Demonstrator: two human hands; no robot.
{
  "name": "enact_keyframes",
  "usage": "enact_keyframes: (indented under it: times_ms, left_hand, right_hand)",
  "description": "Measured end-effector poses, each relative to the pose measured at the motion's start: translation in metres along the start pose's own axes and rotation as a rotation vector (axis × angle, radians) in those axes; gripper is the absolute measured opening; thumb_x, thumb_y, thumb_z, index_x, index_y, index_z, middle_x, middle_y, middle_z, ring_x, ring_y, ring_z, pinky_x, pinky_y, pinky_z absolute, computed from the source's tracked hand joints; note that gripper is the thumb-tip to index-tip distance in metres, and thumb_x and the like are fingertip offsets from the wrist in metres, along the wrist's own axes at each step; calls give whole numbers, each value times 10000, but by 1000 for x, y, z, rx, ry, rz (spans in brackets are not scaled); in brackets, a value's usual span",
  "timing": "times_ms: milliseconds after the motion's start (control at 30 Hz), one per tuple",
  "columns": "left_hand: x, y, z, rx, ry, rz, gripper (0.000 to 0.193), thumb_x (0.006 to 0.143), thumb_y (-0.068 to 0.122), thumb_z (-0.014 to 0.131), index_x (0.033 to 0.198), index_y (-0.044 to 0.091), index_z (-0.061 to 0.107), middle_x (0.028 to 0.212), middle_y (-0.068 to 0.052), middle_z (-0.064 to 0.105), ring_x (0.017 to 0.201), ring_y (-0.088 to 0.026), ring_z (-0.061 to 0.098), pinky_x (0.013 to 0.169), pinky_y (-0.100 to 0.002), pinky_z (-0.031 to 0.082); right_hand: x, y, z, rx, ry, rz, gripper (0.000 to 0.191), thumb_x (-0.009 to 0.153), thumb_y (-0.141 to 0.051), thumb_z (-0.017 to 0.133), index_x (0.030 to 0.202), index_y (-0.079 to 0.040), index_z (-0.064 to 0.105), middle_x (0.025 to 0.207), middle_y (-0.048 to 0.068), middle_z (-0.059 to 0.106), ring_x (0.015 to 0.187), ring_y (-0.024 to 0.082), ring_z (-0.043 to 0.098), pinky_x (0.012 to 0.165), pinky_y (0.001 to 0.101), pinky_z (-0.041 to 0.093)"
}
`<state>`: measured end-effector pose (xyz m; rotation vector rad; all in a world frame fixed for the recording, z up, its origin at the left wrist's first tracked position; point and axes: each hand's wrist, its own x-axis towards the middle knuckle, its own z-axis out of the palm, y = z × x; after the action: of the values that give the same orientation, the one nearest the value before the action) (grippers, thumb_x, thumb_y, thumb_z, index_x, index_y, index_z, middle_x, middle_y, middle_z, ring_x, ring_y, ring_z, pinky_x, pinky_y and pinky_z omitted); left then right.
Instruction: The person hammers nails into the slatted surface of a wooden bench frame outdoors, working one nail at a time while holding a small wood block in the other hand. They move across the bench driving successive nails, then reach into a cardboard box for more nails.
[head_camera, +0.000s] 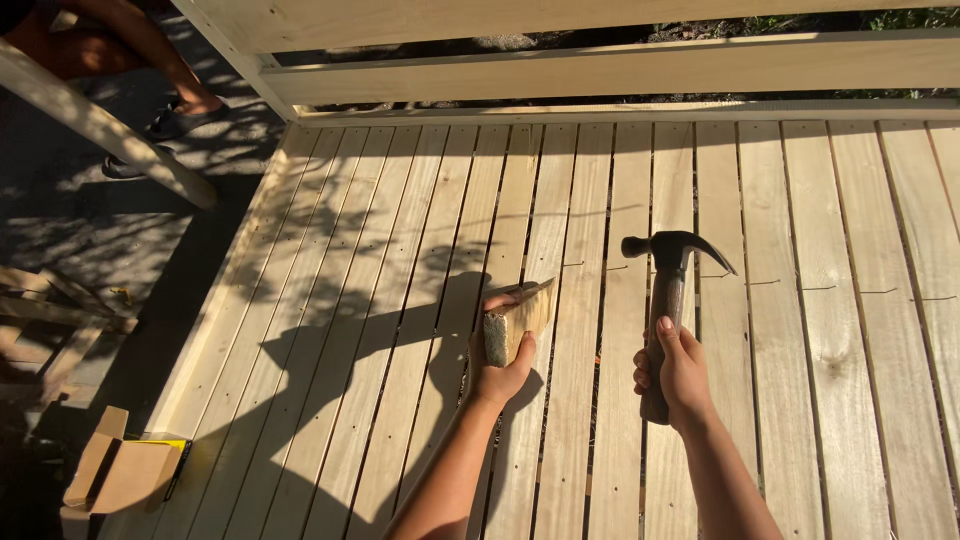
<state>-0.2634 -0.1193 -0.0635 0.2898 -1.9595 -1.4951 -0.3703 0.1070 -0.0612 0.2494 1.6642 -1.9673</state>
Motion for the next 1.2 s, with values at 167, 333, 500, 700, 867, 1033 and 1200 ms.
enact_keyframes:
  times_ms: [167,333,500,700,867,1033,1200]
  left_hand:
    - [-21,6,2,-87,24,70,440,844,-43,626,1272,22,549,1327,-168,645,1279,-290,631,1056,-391,497]
    - [7,30,49,190,0,-174,410,846,96,668,1242,51,573,995,-222,726,912,-412,724,742,-445,598]
    - [25,48,77,280,58,-370,300,868,257,717,1081,58,649,851,-227,729,793,-438,717,669,-498,603]
    - [16,41,77,283,77,-340,329,876,310,741,1032,34,652,825,-233,727,780,-433,719,686,-495,597]
    - [17,25,83,340,38,-361,379,870,322,745,1070,15,645,790,-244,713,770,-445,709,666,-508,582]
    - [16,23,82,329,24,-308,401,873,344,762,1053,10,632,783,-250,707,766,-436,714,667,-501,587]
    - [27,21,73,315,26,-281,325,908,353,732,985,46,660,798,-197,734,766,-397,732,679,-475,597]
  right_hand:
    - [-49,-14,-13,-100,42,-71,458,1000,-506,505,1017,-48,510,620,100,515,454,183,469,445,364,417]
    - [-115,-64,-9,-331,-23,-298,537,1017,-505,502,1036,32,525,643,112,538,493,169,489,467,347,434]
    - [-167,-79,-14,-424,-35,-668,584,1029,-419,548,1309,94,549,715,108,569,562,130,500,492,296,404]
    - [-132,-60,-1,-915,147,-58,462,1047,-390,582,1179,53,609,683,163,527,585,194,453,545,370,415]
    - [-132,-81,-32,-577,162,-426,447,1098,-331,504,1169,110,528,669,124,525,525,171,490,467,330,394]
    - [-127,-42,-24,-469,-60,-700,508,1065,-370,582,1255,96,515,733,78,545,573,129,481,485,287,384]
    - [-108,-72,6,-857,69,-167,566,1012,-480,599,1234,41,608,659,142,531,560,202,473,490,377,423]
